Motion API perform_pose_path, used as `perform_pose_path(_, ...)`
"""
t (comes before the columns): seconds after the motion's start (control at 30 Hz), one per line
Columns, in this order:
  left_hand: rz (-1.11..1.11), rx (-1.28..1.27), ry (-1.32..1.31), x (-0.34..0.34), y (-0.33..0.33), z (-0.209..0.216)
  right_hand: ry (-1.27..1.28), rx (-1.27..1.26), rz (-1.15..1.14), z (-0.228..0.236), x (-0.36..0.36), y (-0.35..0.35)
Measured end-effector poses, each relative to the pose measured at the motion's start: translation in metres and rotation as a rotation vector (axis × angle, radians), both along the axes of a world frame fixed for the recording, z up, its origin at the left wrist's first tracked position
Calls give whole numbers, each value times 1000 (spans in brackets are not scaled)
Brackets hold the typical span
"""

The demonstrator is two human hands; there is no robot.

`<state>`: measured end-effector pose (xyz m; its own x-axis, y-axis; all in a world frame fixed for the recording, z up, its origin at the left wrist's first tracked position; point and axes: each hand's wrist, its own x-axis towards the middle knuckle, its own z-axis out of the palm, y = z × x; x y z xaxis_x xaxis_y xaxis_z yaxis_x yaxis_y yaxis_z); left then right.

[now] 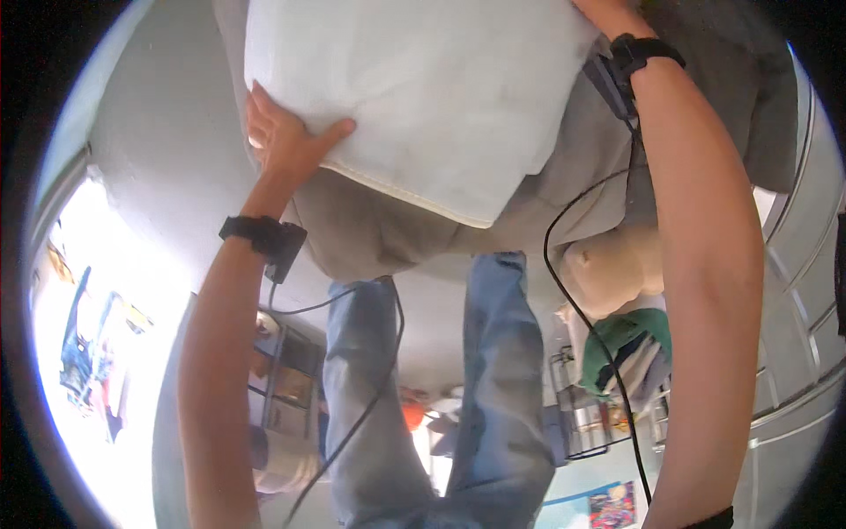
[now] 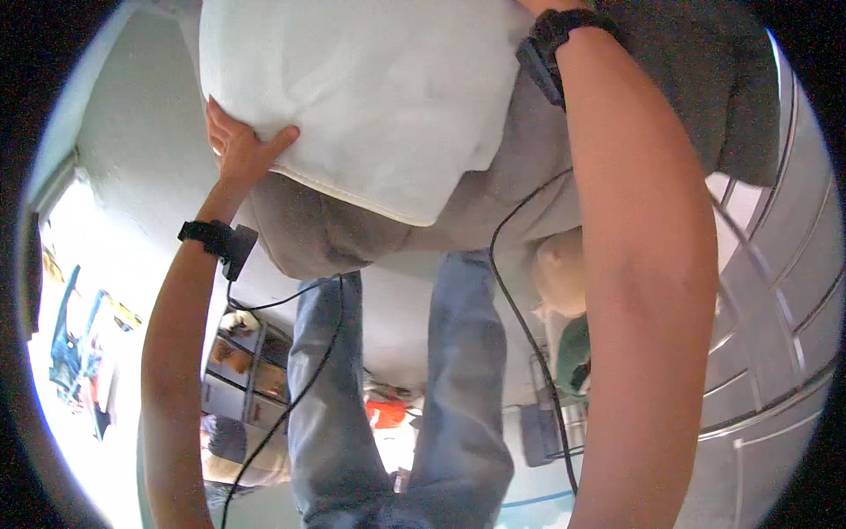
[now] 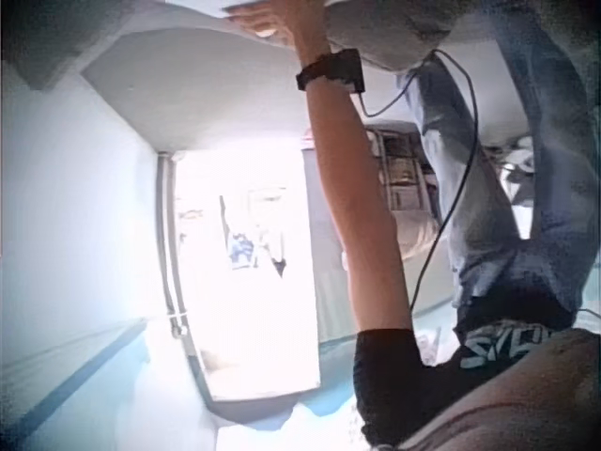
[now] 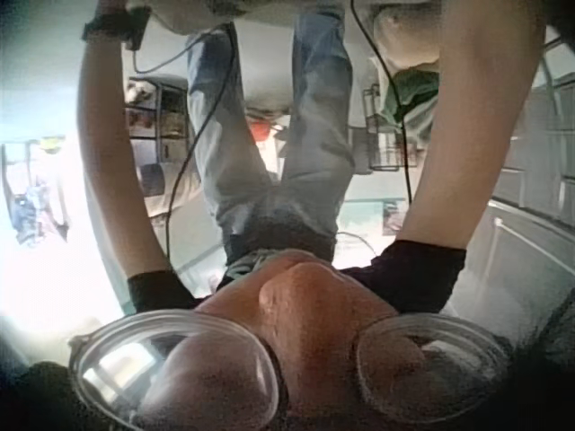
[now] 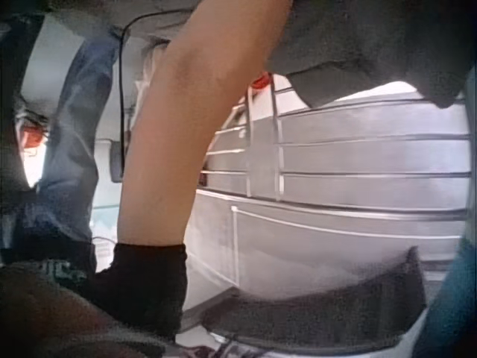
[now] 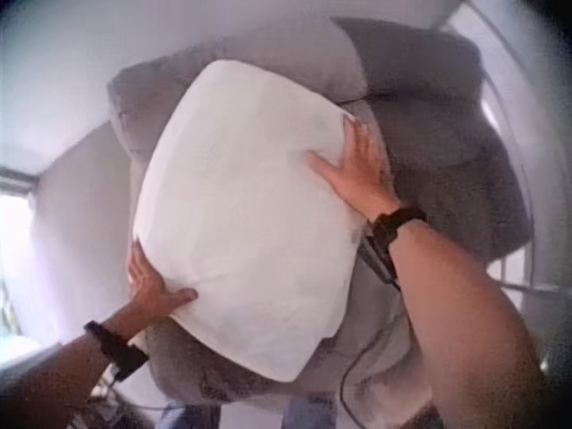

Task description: Picking up and stacking folded blankets and pillows onto a sofa or storage area.

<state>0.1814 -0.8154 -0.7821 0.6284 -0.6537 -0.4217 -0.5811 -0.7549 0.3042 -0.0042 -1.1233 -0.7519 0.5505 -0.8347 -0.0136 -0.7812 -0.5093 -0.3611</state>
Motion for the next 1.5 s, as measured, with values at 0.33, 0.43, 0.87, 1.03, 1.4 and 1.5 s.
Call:
perform_pose_path(0.33, -616, -96, -240, -97, 7, 103, -381, 814, -211, -5, -147, 96)
perform_pose_path(0.43, -930, 34, 65, -175, 19, 119, -385, 797, -258, -24, -146, 185)
perform_pose_path(0.87, -710, -500, 157, -129, -24, 120, -348, 738, -419, -1, -105, 244)
perform_pose_path(1.03, -963, -223, 54, -168, -22, 112, -621, 638, -561, -27, -95, 280)
perform_pose_path(1.4, -1085, 79, -135, -201, -19, 86, -337, 1191, -293, -19, -251, 297)
perform_pose_path(1.5, -1411, 106, 139, -190, -12, 127, 173, 801, -318, 64, -311, 327)
